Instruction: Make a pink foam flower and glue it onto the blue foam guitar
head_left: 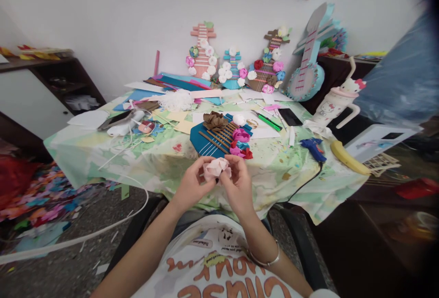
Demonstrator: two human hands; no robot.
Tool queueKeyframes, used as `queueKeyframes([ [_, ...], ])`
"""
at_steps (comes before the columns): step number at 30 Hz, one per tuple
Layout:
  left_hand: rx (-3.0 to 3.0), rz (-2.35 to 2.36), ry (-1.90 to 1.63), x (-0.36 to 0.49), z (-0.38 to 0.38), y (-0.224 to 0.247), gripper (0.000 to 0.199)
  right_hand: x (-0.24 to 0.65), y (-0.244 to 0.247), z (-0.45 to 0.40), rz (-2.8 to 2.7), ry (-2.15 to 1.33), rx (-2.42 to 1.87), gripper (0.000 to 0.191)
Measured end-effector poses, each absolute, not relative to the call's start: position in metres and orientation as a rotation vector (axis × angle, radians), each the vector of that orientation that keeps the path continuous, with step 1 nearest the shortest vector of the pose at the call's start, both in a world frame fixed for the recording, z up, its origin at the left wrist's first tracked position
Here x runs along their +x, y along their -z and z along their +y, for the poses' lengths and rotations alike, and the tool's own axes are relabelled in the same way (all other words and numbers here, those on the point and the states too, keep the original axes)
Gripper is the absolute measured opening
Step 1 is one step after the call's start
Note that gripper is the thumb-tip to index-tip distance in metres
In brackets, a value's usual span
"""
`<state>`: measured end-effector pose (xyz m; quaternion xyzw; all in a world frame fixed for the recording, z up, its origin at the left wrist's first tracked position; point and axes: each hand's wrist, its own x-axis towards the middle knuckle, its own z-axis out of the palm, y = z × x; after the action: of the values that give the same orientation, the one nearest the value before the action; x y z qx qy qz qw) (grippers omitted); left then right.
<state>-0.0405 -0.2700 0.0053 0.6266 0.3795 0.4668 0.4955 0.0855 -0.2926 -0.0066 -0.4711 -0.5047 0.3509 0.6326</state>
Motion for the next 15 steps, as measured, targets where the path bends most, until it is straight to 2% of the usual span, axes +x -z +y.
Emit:
queueKeyframes([
  [9,1.6,0.991,-1.208,-0.0387,-0.2715,0.0009,0.028,0.0832,0.0022,-0.2966,-1.262,-0.552,-1.204,0.027],
  [15,1.595,0.982,-1.291,-0.0378,-0.2711,0.0006,0.017,0.0825,0.0061,-0.2967,-1.235,-0.589,-1.157,0.027],
])
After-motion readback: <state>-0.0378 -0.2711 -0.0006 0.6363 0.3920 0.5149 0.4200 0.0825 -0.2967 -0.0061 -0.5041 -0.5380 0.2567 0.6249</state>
